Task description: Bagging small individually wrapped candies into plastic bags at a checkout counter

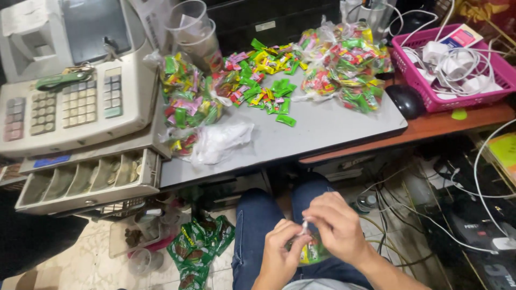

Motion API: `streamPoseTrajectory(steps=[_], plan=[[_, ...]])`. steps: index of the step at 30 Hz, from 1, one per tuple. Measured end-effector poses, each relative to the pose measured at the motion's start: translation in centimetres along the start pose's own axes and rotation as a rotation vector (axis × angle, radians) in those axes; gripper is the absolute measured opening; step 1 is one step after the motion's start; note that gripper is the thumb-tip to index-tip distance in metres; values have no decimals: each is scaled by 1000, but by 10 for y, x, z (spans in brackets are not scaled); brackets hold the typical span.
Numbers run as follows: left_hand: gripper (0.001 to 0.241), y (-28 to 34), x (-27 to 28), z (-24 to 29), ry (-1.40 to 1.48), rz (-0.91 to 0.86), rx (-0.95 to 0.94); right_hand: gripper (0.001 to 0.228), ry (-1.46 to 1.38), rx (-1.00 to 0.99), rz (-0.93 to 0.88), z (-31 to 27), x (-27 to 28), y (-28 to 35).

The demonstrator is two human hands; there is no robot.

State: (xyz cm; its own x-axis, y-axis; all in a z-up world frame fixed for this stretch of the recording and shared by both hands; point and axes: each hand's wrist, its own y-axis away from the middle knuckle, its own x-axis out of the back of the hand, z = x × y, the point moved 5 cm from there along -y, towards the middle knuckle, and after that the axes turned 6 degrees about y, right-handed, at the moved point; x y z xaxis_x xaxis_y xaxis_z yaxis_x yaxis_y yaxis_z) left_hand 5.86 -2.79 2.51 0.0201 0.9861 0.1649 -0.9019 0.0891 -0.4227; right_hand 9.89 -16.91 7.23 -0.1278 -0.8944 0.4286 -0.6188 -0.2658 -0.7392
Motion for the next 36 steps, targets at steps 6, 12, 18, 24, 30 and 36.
streamPoseTrajectory(steps=[6, 12, 18, 24, 30, 36], plan=[[13, -42, 5, 15, 286, 291, 23, 89, -188, -400, -651, 41, -10, -6], [16, -83, 16, 45, 52, 320, -152, 28, 246, -20, -196, 68, 28, -52], [5, -67, 24, 26, 45, 256, -125, 33, 685, 124, -144, 200, 24, -85], [5, -59, 59, 6, -138, 349, -141, 13, 317, 134, -123, 117, -19, -105], [9, -70, 95, 5, -357, 478, -241, 19, 137, 199, -178, 97, -107, -126], [8, -71, 119, -5, -431, 549, -245, 20, 7, 142, -320, 111, -160, -142]])
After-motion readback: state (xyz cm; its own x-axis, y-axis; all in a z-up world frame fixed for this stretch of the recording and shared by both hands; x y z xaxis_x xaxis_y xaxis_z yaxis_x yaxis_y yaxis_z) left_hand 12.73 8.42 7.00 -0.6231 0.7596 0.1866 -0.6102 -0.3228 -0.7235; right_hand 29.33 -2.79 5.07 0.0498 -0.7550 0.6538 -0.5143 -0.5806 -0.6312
